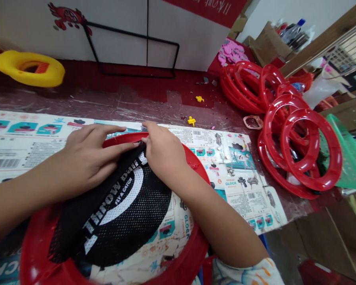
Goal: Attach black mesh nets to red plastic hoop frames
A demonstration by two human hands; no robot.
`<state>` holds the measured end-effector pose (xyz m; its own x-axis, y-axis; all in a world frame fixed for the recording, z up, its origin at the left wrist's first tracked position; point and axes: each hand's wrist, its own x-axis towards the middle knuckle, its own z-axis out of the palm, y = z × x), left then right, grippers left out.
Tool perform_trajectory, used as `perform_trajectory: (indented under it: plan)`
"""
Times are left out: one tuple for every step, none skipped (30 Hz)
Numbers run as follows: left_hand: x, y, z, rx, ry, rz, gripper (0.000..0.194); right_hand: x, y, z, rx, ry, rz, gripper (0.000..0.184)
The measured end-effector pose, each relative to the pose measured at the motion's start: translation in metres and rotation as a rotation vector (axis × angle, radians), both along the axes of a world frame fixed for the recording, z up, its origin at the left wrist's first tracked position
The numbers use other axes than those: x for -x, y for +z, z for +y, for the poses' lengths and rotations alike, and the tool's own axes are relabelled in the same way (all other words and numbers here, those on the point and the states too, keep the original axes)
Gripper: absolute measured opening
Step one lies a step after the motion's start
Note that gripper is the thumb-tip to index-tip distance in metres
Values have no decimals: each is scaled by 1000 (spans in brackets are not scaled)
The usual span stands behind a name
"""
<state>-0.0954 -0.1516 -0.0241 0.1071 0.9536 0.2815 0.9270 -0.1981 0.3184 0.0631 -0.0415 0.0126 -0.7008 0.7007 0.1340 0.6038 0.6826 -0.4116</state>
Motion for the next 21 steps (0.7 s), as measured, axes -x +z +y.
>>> perform_trajectory:
  plan:
    - [0,0,0,-2,4,5,45,0,0,0,5,-1,5,32]
    - [0,0,0,-5,6,9,45,0,0,0,13,-3,14,32]
    - [0,0,0,-10,8,13,44,-1,0,0,27,-4,26,32]
    - [0,-1,0,-16,8,17,44,-1,0,0,45,-4,39,32]
    - [0,-1,0,-21,8,19,44,-2,1,1,63,-4,51,31]
    - [0,-1,0,-23,6,20,44,-2,1,1,78,-3,62,31]
    - [0,-1,0,-22,3,21,44,-2,1,1,86,-3,68,31]
    - [0,-2,0,-21,2,21,44,-3,1,2,87,-2,70,30]
    - [0,-2,0,-20,4,21,44,-3,1,2,80,-3,68,29]
    - [0,-2,0,-21,7,20,44,-2,0,2,68,-3,64,28]
    - [0,-2,0,-22,8,18,44,-2,0,3,54,-1,57,27]
    - [0,-2,0,-21,10,18,44,-1,0,3,40,2,48,27]
    - [0,-2,0,-19,12,17,44,0,-1,3,26,6,40,26]
    - [0,-2,0,-17,13,16,44,0,-1,3,14,10,30,26]
    - [1,-2,0,-14,13,15,44,1,-1,3,3,13,19,26]
    - [1,-2,0,-10,12,16,44,1,-2,3,-5,17,8,27]
    - [1,-2,0,-9,14,17,44,1,-2,3,-11,20,-3,27]
    - [1,-3,0,-10,15,20,45,1,-2,3,-15,24,-11,27]
    - [1,-3,0,-9,16,25,46,2,-2,3,-18,27,-17,28]
    - [0,-3,0,-6,15,30,47,2,-2,3,-19,29,-22,28]
    - [0,-3,0,1,13,36,49,2,-2,3,-19,27,-23,27]
